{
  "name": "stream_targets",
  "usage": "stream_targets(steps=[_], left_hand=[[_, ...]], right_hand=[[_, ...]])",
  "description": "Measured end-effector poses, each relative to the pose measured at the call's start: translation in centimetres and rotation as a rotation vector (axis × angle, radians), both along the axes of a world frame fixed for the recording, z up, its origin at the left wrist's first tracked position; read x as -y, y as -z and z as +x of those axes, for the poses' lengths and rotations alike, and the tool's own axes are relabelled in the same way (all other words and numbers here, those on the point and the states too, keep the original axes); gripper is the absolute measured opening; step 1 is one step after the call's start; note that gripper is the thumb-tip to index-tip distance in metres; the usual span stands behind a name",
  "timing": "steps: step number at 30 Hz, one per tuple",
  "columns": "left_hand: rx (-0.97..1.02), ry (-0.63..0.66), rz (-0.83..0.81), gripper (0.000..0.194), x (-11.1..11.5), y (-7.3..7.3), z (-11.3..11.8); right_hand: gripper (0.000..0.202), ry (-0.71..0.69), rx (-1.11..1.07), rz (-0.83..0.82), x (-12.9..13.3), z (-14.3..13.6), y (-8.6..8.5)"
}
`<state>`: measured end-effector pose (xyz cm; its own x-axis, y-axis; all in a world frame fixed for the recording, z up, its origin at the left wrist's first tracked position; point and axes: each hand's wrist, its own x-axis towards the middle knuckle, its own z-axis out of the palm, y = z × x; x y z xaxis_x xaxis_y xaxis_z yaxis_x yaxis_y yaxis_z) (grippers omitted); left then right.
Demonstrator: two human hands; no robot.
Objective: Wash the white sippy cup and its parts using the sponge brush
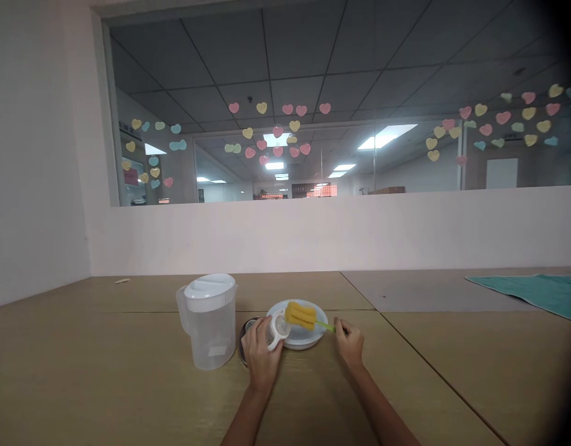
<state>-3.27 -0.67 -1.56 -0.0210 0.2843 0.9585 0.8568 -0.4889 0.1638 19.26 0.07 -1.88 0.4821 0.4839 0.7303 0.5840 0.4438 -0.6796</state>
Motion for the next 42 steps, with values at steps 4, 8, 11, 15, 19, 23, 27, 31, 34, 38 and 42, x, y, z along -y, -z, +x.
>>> stream_targets(steps=[4, 8, 11, 15, 19, 23, 27, 31, 34, 38, 42], left_hand=[[0.036, -0.047, 0.017, 0.039, -0.1, -0.1, -0.2], [0.106, -0.015, 0.020, 0.039, -0.2, -0.2, -0.4], [0.167, 0.057, -0.007, 0.041, -0.1, -0.4, -0.5], [0.199, 0.075, -0.013, 0.040, 0.1, -0.6, -0.4], [0.199, 0.067, -0.012, 0.038, 0.2, -0.7, -0.4], [0.194, 0.074, -0.016, 0.038, 0.1, -0.6, -0.4], [0.183, 0.060, 0.003, 0.038, 0.1, -0.6, -0.5], [0.127, 0.027, 0.048, 0.036, 0.1, -0.8, -0.6], [0.060, 0.017, 0.083, 0.035, 0.2, -0.8, -0.7], [0.011, 0.005, 0.122, 0.034, 0.2, -0.6, -0.8], [-0.009, -0.011, 0.130, 0.035, 0.3, -0.6, -1.1]], right_hand=[[0.052, 0.054, 0.159, 0.075, -0.1, -0.1, 0.2], [0.050, 0.161, 0.287, 0.168, -0.3, 0.1, 0.4], [0.047, 0.201, 0.345, 0.217, -0.4, 0.3, 0.6], [0.046, 0.217, 0.352, 0.220, -0.4, 0.4, 0.6], [0.048, 0.221, 0.302, 0.169, -0.3, 0.3, 0.5], [0.049, 0.247, 0.311, 0.166, -0.4, 0.3, 0.5], [0.047, 0.297, 0.365, 0.210, -0.4, 0.4, 0.5], [0.044, 0.355, 0.445, 0.262, -0.4, 0.6, 0.5], [0.041, 0.382, 0.501, 0.283, -0.3, 0.7, 0.6], [0.042, 0.387, 0.545, 0.310, 0.0, 0.4, 0.6], [0.042, 0.393, 0.581, 0.384, 0.5, -0.2, 0.0]])
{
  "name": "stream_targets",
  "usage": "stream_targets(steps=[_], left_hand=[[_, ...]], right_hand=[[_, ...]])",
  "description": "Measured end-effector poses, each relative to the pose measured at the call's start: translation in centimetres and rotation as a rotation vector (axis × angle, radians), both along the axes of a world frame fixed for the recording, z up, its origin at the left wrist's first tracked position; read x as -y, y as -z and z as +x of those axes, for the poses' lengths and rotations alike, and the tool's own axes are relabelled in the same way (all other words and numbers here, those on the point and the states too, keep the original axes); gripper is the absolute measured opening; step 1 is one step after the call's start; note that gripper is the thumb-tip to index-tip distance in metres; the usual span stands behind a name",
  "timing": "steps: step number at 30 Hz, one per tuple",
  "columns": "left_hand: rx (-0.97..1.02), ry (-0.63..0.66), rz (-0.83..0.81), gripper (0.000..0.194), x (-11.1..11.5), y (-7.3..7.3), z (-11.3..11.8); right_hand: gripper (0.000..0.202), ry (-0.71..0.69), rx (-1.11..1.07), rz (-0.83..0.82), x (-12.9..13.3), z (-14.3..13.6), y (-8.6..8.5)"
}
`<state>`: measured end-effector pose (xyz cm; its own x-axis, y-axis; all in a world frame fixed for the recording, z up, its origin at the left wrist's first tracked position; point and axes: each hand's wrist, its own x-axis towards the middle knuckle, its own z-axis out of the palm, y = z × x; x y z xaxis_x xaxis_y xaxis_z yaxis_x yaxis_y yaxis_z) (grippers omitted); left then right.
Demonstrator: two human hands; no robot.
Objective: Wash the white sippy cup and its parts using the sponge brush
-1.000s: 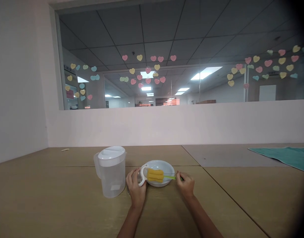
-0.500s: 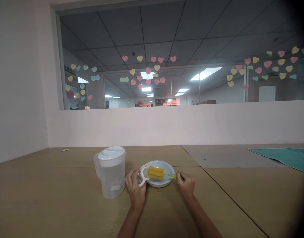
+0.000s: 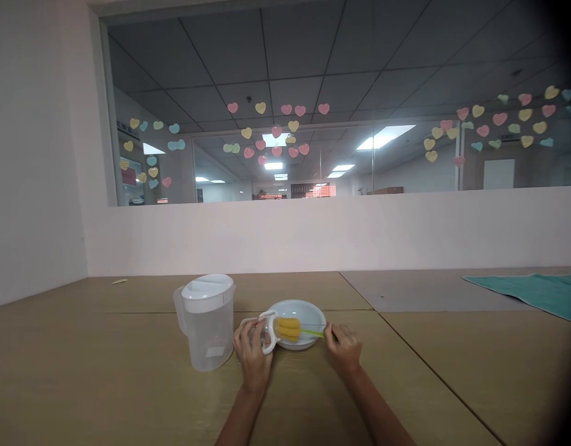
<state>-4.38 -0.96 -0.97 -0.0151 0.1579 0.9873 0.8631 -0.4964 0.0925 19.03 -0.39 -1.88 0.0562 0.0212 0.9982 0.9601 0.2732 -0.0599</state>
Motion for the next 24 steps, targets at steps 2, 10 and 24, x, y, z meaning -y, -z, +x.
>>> stream_targets(steps=[2, 10, 24], left_hand=[[-0.018, 0.000, 0.021, 0.034, 0.2, -0.1, 0.1], [-0.195, 0.153, 0.148, 0.026, 1.5, -0.5, 2.1], [-0.087, -0.101, -0.101, 0.043, 0.5, -0.5, 0.3]], right_hand=[[0.041, -0.023, 0.031, 0.044, 0.3, -0.4, -0.4], [0.039, -0.194, 0.140, 0.073, 0.9, -2.7, -0.9], [0.042, -0.091, -0.030, 0.044, -0.3, -0.6, -0.2]])
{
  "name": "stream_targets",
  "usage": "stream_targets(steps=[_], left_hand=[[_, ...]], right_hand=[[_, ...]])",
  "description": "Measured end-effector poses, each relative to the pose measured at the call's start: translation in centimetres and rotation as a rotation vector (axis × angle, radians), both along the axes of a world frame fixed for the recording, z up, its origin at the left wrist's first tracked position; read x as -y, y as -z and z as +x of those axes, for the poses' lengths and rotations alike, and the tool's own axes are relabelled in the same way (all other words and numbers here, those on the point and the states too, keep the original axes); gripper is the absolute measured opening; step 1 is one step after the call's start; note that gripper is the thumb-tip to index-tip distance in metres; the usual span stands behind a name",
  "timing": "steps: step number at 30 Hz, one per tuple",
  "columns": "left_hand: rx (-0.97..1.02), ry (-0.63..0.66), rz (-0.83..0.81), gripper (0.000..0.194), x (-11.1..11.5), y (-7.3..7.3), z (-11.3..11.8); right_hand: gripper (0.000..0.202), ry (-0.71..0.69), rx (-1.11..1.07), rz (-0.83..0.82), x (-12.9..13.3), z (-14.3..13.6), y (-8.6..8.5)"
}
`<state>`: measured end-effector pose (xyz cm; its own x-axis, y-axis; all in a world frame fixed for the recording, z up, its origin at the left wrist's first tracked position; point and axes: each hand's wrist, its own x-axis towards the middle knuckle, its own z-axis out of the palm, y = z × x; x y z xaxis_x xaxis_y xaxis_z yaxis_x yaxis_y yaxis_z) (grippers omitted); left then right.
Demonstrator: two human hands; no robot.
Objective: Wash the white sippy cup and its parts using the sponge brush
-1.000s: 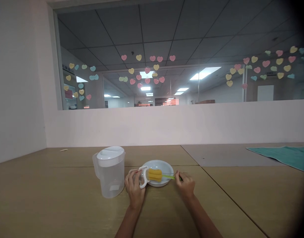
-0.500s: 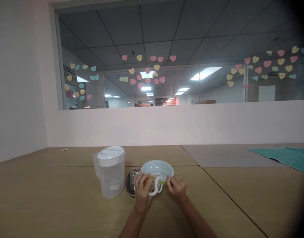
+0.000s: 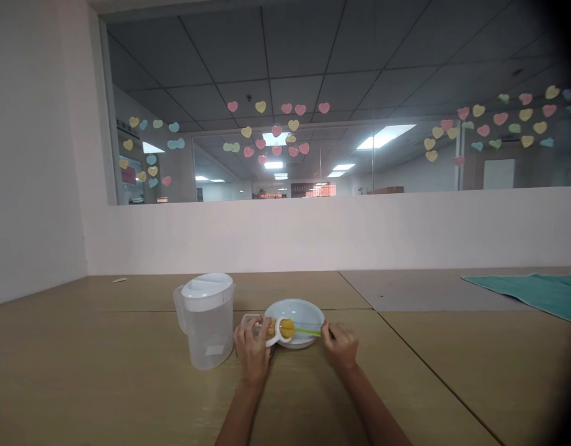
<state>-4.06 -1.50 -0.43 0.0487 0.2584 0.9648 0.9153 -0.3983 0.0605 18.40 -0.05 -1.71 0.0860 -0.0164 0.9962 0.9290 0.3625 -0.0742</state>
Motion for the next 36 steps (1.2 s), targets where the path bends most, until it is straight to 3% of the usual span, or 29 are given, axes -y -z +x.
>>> stream_targets(steps=[10, 19, 28, 36], left_hand=[[-0.021, -0.038, -0.026, 0.048, -0.5, 0.4, -0.2], [-0.027, 0.089, -0.014, 0.047, 0.1, -0.3, 0.2], [-0.013, 0.125, -0.007, 0.040, 0.1, -0.3, 0.5], [-0.174, 0.093, -0.065, 0.049, 0.9, -0.9, 0.5]], right_hand=[[0.040, 0.027, 0.010, 0.000, -0.2, 0.5, 0.0], [0.039, 0.030, -0.015, 0.066, 0.1, 0.3, 0.1], [0.040, -0.003, 0.082, 0.151, 1.1, -0.6, -0.9], [0.040, 0.008, 0.076, 0.139, 1.2, -0.7, -1.1]])
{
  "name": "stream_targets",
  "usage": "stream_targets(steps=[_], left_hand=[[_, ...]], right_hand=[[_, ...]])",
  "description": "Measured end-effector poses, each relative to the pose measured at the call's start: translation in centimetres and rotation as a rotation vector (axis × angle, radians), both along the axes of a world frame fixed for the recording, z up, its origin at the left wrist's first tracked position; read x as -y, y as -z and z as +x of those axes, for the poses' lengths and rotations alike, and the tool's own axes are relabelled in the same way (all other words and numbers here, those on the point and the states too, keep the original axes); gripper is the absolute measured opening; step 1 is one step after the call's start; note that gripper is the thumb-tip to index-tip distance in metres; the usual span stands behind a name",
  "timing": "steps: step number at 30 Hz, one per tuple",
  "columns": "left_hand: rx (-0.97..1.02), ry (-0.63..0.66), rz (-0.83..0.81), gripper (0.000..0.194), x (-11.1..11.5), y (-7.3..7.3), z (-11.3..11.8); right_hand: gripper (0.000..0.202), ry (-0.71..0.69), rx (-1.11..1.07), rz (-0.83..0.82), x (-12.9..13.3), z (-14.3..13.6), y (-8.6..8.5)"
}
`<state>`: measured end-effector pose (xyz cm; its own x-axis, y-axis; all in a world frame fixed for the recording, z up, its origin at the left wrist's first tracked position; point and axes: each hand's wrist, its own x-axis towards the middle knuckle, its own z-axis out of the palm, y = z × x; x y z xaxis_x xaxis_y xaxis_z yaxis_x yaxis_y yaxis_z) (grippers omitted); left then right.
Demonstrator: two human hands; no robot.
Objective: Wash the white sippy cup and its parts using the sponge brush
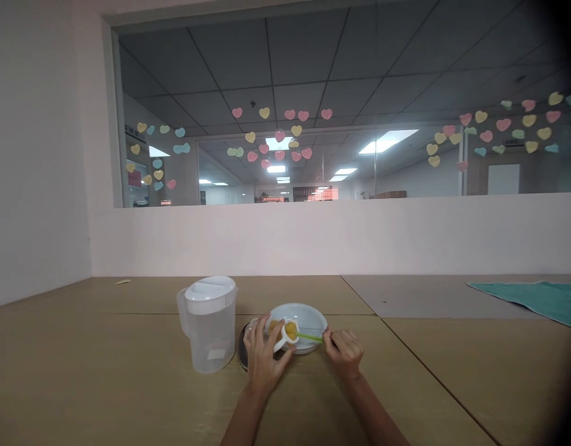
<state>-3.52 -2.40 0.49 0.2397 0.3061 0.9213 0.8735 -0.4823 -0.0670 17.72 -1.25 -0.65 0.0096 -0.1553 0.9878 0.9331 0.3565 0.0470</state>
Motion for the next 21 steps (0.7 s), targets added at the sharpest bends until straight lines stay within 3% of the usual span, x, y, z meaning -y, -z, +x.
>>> stream_targets(steps=[4, 11, 21], left_hand=[[0.012, 0.009, 0.040, 0.056, 0.3, -0.3, 0.1], [0.164, 0.053, 0.060, 0.032, 1.3, -0.9, 1.4], [0.068, 0.182, 0.057, 0.029, 1.0, -0.7, 1.3]], right_hand=[[0.039, -0.007, 0.005, -0.004, 0.0, -0.2, 0.1], [0.038, -0.028, -0.014, -0.002, -0.2, -0.4, 0.3], [0.039, -0.006, 0.011, 0.013, 0.2, -0.1, -0.4]])
